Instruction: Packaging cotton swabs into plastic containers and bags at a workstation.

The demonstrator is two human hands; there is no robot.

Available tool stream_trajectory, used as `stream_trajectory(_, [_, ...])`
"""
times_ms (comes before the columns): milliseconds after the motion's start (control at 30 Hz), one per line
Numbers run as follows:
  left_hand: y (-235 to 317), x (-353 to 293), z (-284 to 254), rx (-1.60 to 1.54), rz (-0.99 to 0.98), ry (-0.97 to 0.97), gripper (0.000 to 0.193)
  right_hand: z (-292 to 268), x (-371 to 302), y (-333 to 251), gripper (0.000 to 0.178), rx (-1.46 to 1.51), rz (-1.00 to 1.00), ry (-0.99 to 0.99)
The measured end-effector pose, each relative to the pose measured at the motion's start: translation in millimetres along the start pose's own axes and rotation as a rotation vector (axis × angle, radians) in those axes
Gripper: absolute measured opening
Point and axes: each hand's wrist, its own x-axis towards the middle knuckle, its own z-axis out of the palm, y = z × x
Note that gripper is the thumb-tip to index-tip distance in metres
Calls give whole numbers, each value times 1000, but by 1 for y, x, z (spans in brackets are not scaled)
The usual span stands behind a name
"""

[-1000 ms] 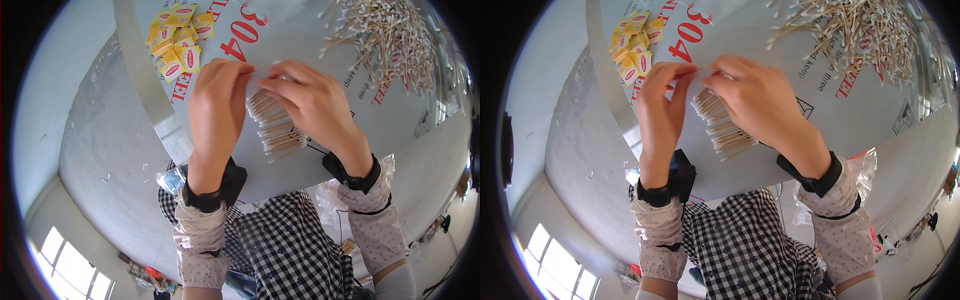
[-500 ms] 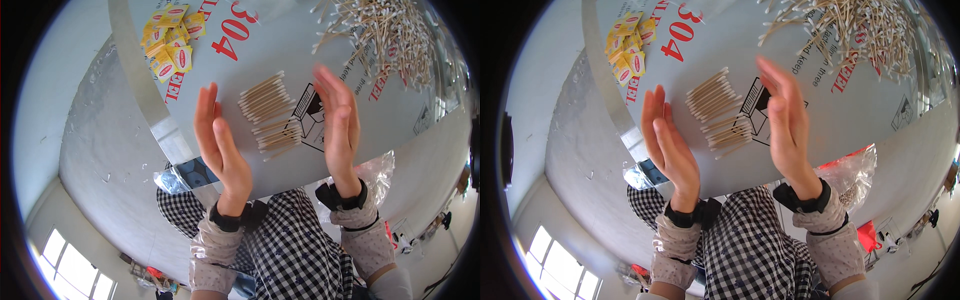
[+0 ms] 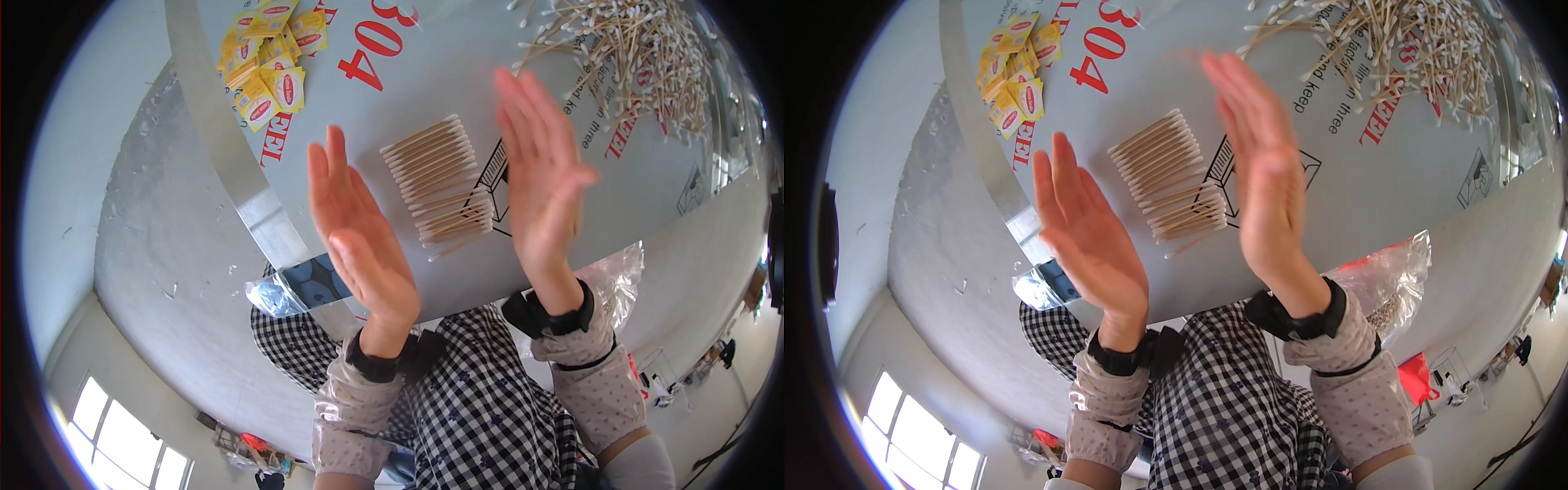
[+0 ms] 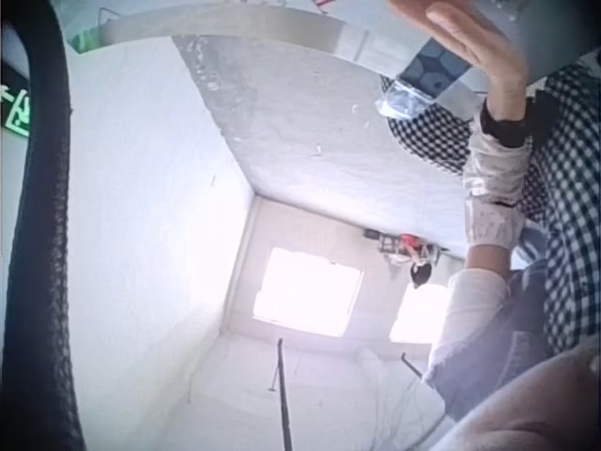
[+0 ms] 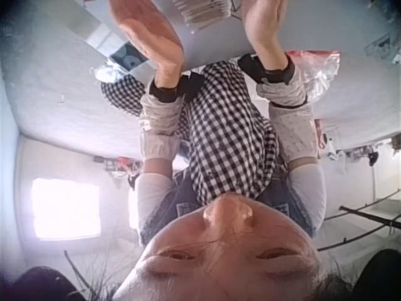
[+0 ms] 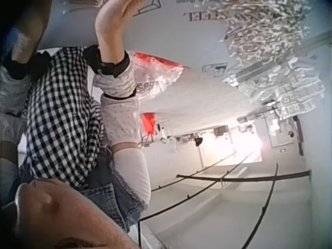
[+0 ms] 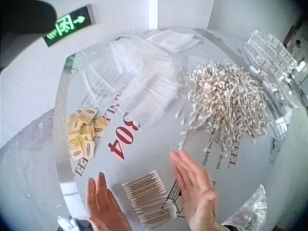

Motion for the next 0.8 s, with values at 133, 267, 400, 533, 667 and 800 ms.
stream_trajectory(133, [-1,-26,-9,7,-40,-19,81,-8,-41,-4,99,-49,78,30])
stream_trajectory(267, [-6,-36,7,-52,-35,-38,97,11,-39,-3,99,-7,73,-2])
stream_trajectory(400, [-5,-33,10,-74,9,-37,95,7,-41,-2,95,-21,60,55])
stream_trajectory(533, [-7,-39,-17,389,107,-222,88,-16,-49,-7,91,-134,17,83])
stream_trajectory(667, [-4,-70,-12,1321,361,-646,83,-28,-67,-7,87,-209,22,93])
stream_trajectory(800, [-15,-74,-10,1402,391,-670,97,-31,-82,-7,86,-253,21,52])
